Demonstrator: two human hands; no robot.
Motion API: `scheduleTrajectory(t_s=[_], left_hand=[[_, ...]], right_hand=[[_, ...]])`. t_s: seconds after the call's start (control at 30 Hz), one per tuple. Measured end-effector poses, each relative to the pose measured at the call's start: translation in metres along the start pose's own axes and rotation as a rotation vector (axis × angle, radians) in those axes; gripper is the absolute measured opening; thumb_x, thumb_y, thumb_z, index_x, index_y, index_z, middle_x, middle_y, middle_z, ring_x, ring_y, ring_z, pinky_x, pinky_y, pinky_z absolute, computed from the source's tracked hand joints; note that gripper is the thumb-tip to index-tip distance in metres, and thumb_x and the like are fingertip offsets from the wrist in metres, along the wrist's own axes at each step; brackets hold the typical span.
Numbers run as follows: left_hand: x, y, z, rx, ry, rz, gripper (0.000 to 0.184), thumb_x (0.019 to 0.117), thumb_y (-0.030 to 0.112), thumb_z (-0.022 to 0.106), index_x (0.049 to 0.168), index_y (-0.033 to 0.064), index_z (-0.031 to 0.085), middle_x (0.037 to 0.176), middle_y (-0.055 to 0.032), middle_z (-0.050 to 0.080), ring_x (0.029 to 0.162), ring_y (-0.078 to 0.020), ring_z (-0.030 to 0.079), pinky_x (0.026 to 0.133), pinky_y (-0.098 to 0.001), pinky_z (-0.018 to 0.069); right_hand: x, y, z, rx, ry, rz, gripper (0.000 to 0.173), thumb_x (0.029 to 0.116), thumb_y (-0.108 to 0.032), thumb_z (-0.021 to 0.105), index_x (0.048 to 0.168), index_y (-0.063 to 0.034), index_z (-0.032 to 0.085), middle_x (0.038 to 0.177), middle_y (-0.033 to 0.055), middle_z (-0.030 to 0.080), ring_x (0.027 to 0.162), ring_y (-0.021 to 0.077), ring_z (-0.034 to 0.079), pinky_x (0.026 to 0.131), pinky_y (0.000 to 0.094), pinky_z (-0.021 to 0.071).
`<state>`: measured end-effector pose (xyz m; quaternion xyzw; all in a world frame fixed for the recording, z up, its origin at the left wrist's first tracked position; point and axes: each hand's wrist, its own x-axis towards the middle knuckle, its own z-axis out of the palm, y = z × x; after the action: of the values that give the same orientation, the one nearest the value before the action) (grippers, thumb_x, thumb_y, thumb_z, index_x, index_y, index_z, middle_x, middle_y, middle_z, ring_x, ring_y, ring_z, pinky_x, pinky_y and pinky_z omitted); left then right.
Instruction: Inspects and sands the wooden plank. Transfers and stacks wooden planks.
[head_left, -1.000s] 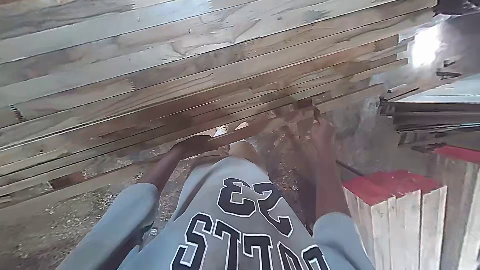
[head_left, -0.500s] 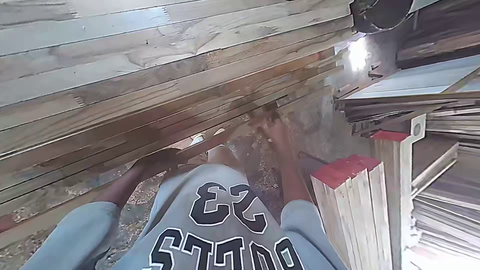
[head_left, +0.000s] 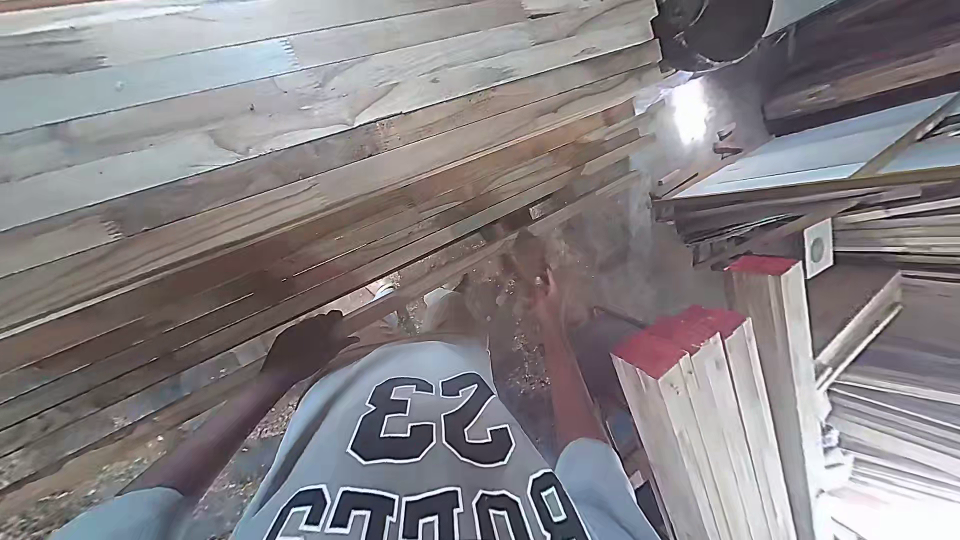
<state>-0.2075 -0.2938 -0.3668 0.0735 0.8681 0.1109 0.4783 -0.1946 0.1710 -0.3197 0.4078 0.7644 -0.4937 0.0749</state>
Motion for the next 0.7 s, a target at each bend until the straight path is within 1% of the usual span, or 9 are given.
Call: scheduleTrajectory(t_s=[0.07, 0.13, 0.2, 0.3, 0.33, 0.4, 0.47, 0.6, 0.7], left_hand=[[0.005, -0.001, -0.003, -0.014, -0.039, 0.001, 0.074, 0.0881, 0.071, 0.063, 0.136, 0.0145, 0.06, 0.12, -0.0187, 0.069, 0.114, -0.0408, 0.066, 0.09, -0.0671, 0.0528], [0.009, 0.0, -0.005, -0.021, -0.044, 0.042, 0.077, 0.0871, 0.073, 0.063, 0.139, 0.0161, 0.059, 0.12, -0.0184, 0.069, 0.114, -0.0404, 0.066, 0.092, -0.0678, 0.0522], [0.017, 0.011, -0.01, -0.063, -0.013, 0.087, 0.078, 0.0884, 0.073, 0.063, 0.142, 0.0161, 0.057, 0.12, -0.0188, 0.07, 0.114, -0.0403, 0.066, 0.096, -0.0669, 0.0505], [0.028, 0.046, -0.012, -0.134, 0.003, 0.088, 0.073, 0.0912, 0.069, 0.062, 0.143, 0.0179, 0.057, 0.125, -0.0167, 0.068, 0.118, -0.038, 0.065, 0.1, -0.0659, 0.0488], [0.032, 0.058, -0.012, -0.149, 0.011, 0.083, 0.072, 0.0928, 0.068, 0.06, 0.143, 0.0175, 0.056, 0.127, -0.0164, 0.068, 0.12, -0.0371, 0.064, 0.102, -0.0645, 0.0487], [0.039, 0.087, -0.017, -0.155, 0.033, 0.051, 0.07, 0.0955, 0.065, 0.059, 0.144, 0.0143, 0.056, 0.131, -0.0178, 0.065, 0.124, -0.0371, 0.062, 0.104, -0.0628, 0.0477], [0.041, 0.108, -0.017, -0.135, 0.046, -0.005, 0.071, 0.096, 0.065, 0.057, 0.142, 0.0116, 0.057, 0.13, -0.0188, 0.065, 0.125, -0.038, 0.061, 0.104, -0.0625, 0.0477], [0.045, 0.114, -0.018, -0.127, 0.037, -0.077, 0.07, 0.096, 0.069, 0.054, 0.138, 0.0132, 0.059, 0.123, -0.0184, 0.068, 0.119, -0.0383, 0.064, 0.099, -0.0653, 0.0492], [0.046, 0.123, -0.017, -0.116, 0.079, -0.041, 0.069, 0.0981, 0.068, 0.05, 0.139, 0.0134, 0.059, 0.127, -0.0177, 0.068, 0.122, -0.0384, 0.063, 0.102, -0.0656, 0.0472]], right_hand=[[0.012, 0.008, 0.019, -0.174, 0.001, -0.153, 0.05, 0.1078, -0.01, 0.047, 0.155, 0.0053, 0.036, 0.148, 0.0292, 0.05, 0.12, 0.0311, 0.065, 0.099, 0.0392, 0.0575], [0.02, 0.014, 0.042, -0.279, 0.026, -0.323, 0.05, 0.1035, -0.007, 0.052, 0.151, 0.006, 0.043, 0.147, 0.0313, 0.05, 0.13, 0.0365, 0.058, 0.108, 0.0438, 0.0501], [0.028, 0.014, 0.064, -0.317, -0.001, -0.428, 0.048, 0.1038, -0.011, 0.051, 0.15, 0.0014, 0.047, 0.144, 0.0297, 0.052, 0.127, 0.0363, 0.059, 0.105, 0.0451, 0.0539], [0.028, 0.033, 0.086, -0.385, -0.066, -0.522, 0.048, 0.1028, -0.006, 0.051, 0.151, -0.0043, 0.049, 0.139, 0.0297, 0.055, 0.122, 0.0394, 0.061, 0.102, 0.0503, 0.0537], [0.032, 0.049, 0.092, -0.416, -0.05, -0.566, 0.048, 0.1002, -0.004, 0.053, 0.148, -0.0061, 0.052, 0.135, 0.0282, 0.058, 0.118, 0.0389, 0.064, 0.102, 0.0534, 0.0537], [0.045, 0.076, 0.097, -0.432, -0.054, -0.623, 0.051, 0.0949, 0.001, 0.055, 0.145, -0.0076, 0.057, 0.127, 0.0267, 0.064, 0.113, 0.0402, 0.065, 0.105, 0.0632, 0.0474], [0.048, 0.094, 0.089, -0.43, -0.084, -0.646, 0.052, 0.0923, 0.005, 0.056, 0.143, -0.0073, 0.059, 0.122, 0.0272, 0.066, 0.109, 0.043, 0.067, 0.1, 0.0663, 0.0481], [0.058, 0.104, 0.067, -0.511, -0.241, -0.603, 0.05, 0.0933, 0.002, 0.056, 0.143, -0.0058, 0.059, 0.126, 0.0283, 0.063, 0.112, 0.04, 0.066, 0.097, 0.0528, 0.0553], [0.05, 0.105, 0.033, -0.691, -0.37, -0.379, 0.05, 0.1001, -0.005, 0.052, 0.15, -0.0074, 0.051, 0.14, 0.0249, 0.057, 0.125, 0.0351, 0.061, 0.105, 0.0451, 0.0527]])
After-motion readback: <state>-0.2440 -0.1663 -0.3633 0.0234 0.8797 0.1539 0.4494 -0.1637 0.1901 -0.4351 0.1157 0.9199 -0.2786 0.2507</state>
